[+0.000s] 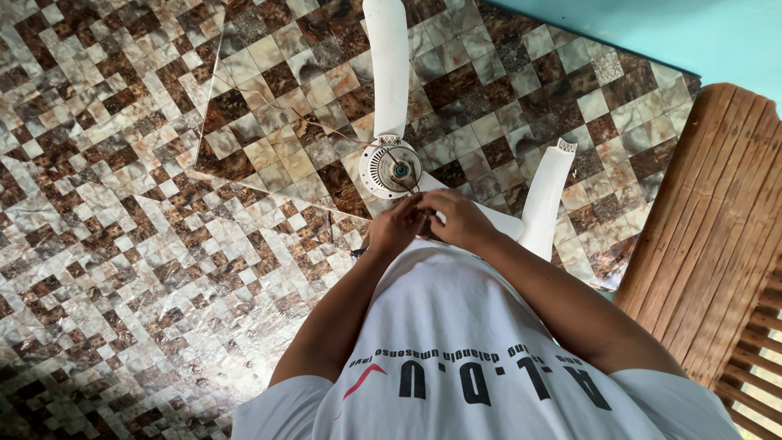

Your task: The person uses a screwdriver to remove the screws securing the blades of a ceiling fan. They detach each blade one by one and set them aside on the tiled ceiling surface. The video shows the removal of three blades, leaving the fan motor housing exposed.

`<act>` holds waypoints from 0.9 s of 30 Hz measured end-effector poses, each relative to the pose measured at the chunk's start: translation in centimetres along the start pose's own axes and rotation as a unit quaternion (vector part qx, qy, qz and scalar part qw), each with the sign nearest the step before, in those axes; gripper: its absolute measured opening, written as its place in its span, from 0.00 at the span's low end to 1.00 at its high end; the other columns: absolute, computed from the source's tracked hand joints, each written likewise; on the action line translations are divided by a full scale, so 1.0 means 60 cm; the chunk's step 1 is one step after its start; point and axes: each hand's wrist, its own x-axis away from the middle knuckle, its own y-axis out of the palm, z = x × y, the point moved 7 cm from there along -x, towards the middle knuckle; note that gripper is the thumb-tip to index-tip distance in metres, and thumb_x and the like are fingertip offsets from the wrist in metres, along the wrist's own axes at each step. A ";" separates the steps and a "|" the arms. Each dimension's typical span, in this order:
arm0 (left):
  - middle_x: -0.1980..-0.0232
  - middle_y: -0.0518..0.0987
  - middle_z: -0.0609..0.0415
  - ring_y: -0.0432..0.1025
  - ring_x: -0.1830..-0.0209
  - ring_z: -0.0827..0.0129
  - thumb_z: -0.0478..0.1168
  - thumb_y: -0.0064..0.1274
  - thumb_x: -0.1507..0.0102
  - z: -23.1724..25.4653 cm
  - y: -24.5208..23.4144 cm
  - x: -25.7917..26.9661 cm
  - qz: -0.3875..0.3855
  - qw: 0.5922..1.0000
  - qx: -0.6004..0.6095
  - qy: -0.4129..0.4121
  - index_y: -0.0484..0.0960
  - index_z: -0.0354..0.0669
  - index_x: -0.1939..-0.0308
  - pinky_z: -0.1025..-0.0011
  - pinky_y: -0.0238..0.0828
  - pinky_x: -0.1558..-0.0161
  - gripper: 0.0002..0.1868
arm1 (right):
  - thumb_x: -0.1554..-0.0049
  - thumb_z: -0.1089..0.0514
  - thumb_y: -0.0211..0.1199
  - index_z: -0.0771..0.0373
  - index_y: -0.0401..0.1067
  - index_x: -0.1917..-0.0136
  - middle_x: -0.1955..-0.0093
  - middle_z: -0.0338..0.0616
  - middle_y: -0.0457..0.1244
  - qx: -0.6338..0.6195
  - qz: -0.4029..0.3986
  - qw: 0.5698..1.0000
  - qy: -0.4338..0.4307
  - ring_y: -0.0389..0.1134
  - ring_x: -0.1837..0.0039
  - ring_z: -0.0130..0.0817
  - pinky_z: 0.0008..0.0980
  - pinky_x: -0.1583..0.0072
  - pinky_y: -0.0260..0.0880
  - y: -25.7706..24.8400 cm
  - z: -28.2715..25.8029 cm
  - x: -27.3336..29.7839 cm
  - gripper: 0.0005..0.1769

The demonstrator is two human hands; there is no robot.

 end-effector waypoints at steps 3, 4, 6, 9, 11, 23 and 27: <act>0.58 0.87 0.57 0.82 0.64 0.60 0.47 0.65 0.44 -0.013 0.013 -0.007 -0.007 0.999 -0.012 -0.044 0.79 0.58 0.43 0.62 0.80 0.64 0.25 | 0.52 0.61 0.73 0.66 0.71 0.47 0.48 0.53 0.65 -0.033 0.013 0.996 0.078 0.69 0.50 0.46 0.40 0.51 0.73 -0.001 0.018 0.004 0.21; 0.60 0.86 0.58 0.82 0.64 0.61 0.47 0.65 0.45 -0.018 0.020 -0.007 -0.014 0.998 -0.008 -0.060 0.79 0.57 0.44 0.63 0.79 0.63 0.25 | 0.50 0.59 0.74 0.65 0.71 0.47 0.50 0.50 0.65 -0.030 0.008 0.993 0.116 0.70 0.51 0.44 0.39 0.51 0.74 0.002 0.026 0.007 0.20; 0.61 0.86 0.56 0.82 0.64 0.59 0.46 0.65 0.43 -0.023 0.028 -0.004 -0.005 0.998 -0.020 -0.065 0.77 0.54 0.46 0.62 0.78 0.64 0.23 | 0.48 0.59 0.74 0.63 0.72 0.48 0.50 0.48 0.66 -0.024 0.004 0.989 0.147 0.72 0.52 0.42 0.38 0.51 0.75 0.007 0.032 0.010 0.17; 0.61 0.86 0.56 0.81 0.64 0.58 0.47 0.64 0.41 -0.029 0.032 0.008 0.011 0.997 -0.037 -0.060 0.75 0.52 0.48 0.61 0.78 0.65 0.20 | 0.48 0.61 0.71 0.62 0.73 0.47 0.50 0.48 0.68 -0.025 0.008 0.990 0.136 0.74 0.52 0.42 0.38 0.50 0.75 0.011 0.031 0.012 0.16; 0.62 0.86 0.56 0.81 0.65 0.58 0.49 0.63 0.39 -0.032 0.034 0.022 0.016 0.996 -0.058 -0.059 0.75 0.52 0.50 0.59 0.77 0.66 0.18 | 0.47 0.61 0.71 0.64 0.72 0.46 0.50 0.49 0.69 -0.036 0.011 0.989 0.142 0.74 0.51 0.43 0.38 0.50 0.75 0.012 0.035 0.016 0.16; 0.60 0.86 0.51 0.81 0.65 0.53 0.46 0.58 0.37 -0.096 0.026 0.047 -0.045 0.983 -0.064 -0.169 0.78 0.53 0.51 0.55 0.76 0.65 0.12 | 0.46 0.61 0.72 0.62 0.74 0.44 0.50 0.47 0.72 -0.035 0.068 0.982 0.172 0.77 0.48 0.38 0.33 0.47 0.77 -0.030 0.040 0.029 0.16; 0.61 0.86 0.49 0.81 0.64 0.52 0.46 0.57 0.37 -0.116 0.040 0.044 -0.055 0.979 -0.064 -0.187 0.78 0.52 0.51 0.55 0.77 0.63 0.11 | 0.46 0.62 0.73 0.63 0.74 0.44 0.50 0.47 0.72 -0.029 0.097 0.980 0.173 0.77 0.47 0.35 0.31 0.47 0.78 -0.058 0.035 0.037 0.17</act>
